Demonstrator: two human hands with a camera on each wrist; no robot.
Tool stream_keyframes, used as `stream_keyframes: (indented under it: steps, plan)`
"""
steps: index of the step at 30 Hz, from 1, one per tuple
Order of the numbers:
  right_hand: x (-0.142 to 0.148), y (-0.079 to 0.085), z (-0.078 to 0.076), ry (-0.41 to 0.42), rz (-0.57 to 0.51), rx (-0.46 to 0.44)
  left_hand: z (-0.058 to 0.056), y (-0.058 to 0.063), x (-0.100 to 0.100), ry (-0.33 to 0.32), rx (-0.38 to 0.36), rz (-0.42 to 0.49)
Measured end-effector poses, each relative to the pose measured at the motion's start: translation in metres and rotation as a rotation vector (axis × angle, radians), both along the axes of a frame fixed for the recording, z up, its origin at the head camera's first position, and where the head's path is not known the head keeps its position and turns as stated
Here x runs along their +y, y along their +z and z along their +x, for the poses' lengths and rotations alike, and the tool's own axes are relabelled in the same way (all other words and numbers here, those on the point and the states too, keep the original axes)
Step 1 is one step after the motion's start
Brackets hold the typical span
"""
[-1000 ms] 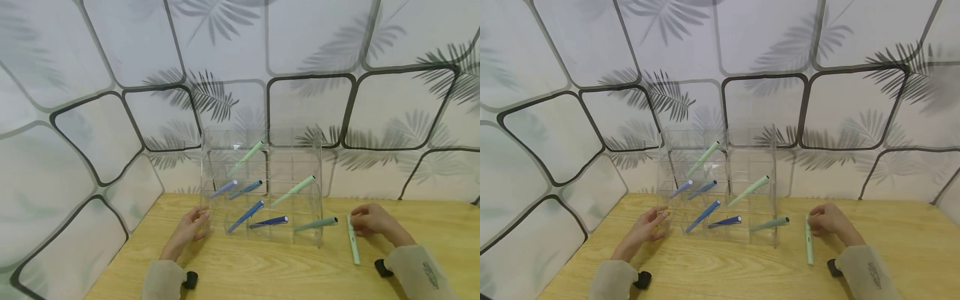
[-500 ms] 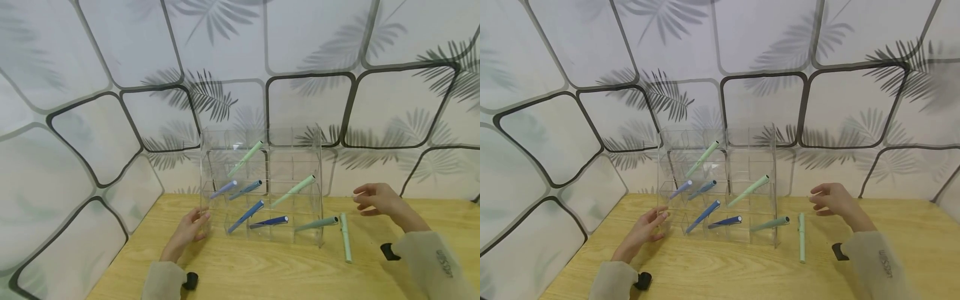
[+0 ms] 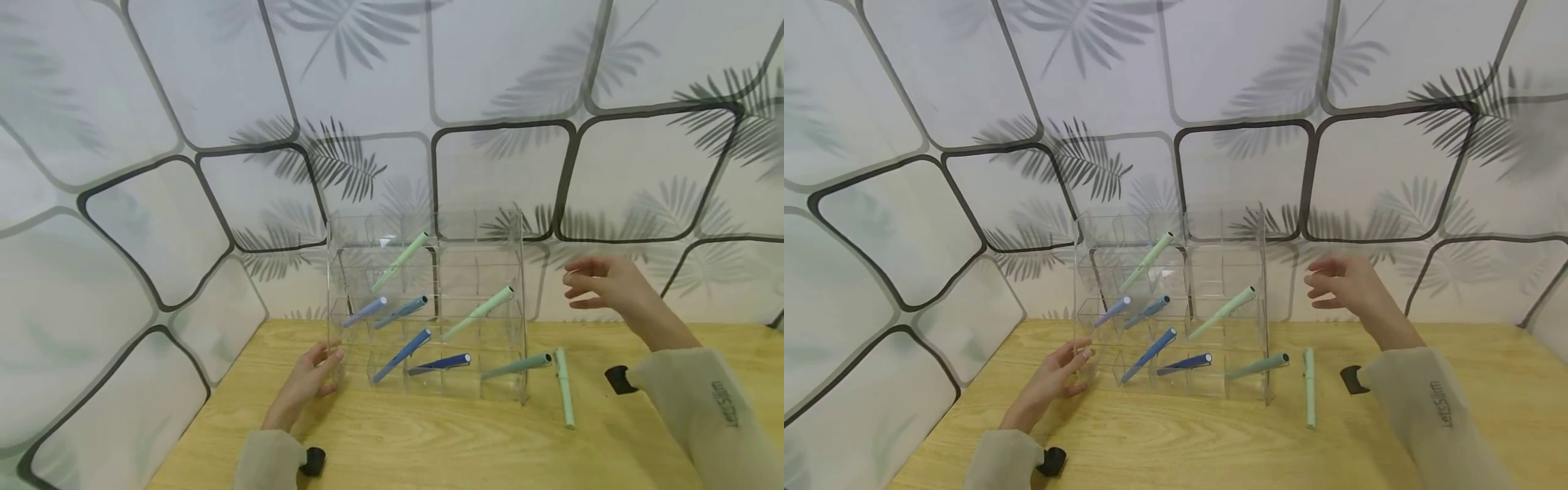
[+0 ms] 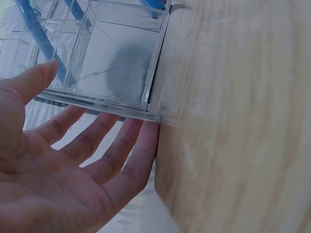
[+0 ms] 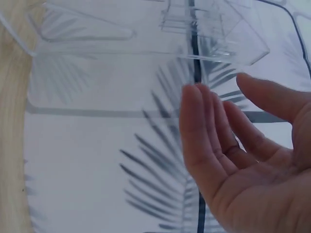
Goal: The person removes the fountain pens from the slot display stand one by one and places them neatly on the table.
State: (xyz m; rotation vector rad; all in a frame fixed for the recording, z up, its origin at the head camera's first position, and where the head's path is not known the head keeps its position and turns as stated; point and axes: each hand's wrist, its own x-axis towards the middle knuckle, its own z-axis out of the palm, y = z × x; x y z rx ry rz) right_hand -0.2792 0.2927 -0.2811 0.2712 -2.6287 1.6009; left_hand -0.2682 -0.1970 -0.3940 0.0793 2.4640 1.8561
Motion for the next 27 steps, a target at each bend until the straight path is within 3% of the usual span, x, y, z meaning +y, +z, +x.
stream_keyframes:
  steps: [6,13,27]
  plan:
    - [-0.014,0.022,-0.001,-0.033,-0.109,0.051,-0.001,-0.001,0.000,-0.003,0.004,0.002]
    - [-0.039,0.047,-0.002,0.008,-0.158,0.084,-0.002,-0.002,-0.002,-0.012,-0.002,0.001]
    - [-0.106,0.071,-0.013,0.078,-0.238,0.112,-0.001,0.002,-0.001,-0.024,-0.019,-0.001]
